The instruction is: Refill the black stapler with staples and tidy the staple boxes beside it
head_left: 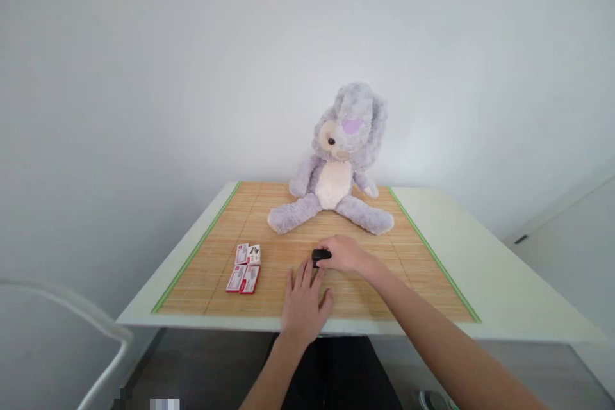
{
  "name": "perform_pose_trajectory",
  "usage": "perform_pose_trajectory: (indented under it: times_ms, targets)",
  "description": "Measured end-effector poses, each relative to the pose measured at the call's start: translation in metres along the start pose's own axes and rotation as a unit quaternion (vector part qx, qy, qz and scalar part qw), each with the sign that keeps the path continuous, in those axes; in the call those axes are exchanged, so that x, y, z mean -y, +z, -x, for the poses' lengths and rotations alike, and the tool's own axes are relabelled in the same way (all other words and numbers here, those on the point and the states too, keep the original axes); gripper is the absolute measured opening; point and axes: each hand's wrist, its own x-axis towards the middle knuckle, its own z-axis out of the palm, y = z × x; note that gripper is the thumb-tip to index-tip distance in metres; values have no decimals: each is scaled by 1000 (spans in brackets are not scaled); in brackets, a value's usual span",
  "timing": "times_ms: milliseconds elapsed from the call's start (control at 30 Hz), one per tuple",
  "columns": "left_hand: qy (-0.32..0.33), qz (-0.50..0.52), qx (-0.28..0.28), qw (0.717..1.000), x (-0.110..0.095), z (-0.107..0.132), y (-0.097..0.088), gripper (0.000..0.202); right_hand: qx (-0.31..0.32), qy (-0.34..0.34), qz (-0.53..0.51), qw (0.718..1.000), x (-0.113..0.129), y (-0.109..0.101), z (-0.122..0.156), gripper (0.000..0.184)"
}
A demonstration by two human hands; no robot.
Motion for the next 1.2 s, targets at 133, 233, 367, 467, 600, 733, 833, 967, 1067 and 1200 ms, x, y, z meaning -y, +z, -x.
perform_pose_trajectory:
  times_ms: [133,233,367,467,600,733,833,967,1067,1200]
  targets:
    - [-7,4,-1,1000,-2,-1,-3,59,-2,-25,-18,1000,8,0,-16,28]
    - [-8,4,1,1000,-3,-1,-4,64,-12,-38,-46,998,0,-13,-12,29]
    - [-10,17,0,1000,-3,-2,-6,66,-39,-34,-103,993,-22,-37,15,28]
    - [-11,30,2,999,-4,-2,-8,65,-58,-12,-140,988,-40,-46,41,29]
    - [-14,49,3,999,-4,-2,-10,66,-92,22,-220,971,-67,-39,74,32]
    - [-16,59,0,998,-4,-2,-8,66,-111,83,-348,927,-98,-16,101,41]
    - [-16,53,-1,998,-4,-2,-7,65,-122,125,-458,871,-114,6,114,49]
    - [-13,40,-7,999,-4,-1,-7,66,-136,154,-521,829,-119,32,121,57]
    - [-10,32,-11,999,-3,-1,-6,66,-157,168,-530,816,-117,45,123,60]
    - [-3,23,-21,999,-1,1,-5,66,-206,166,-538,800,-112,61,121,63]
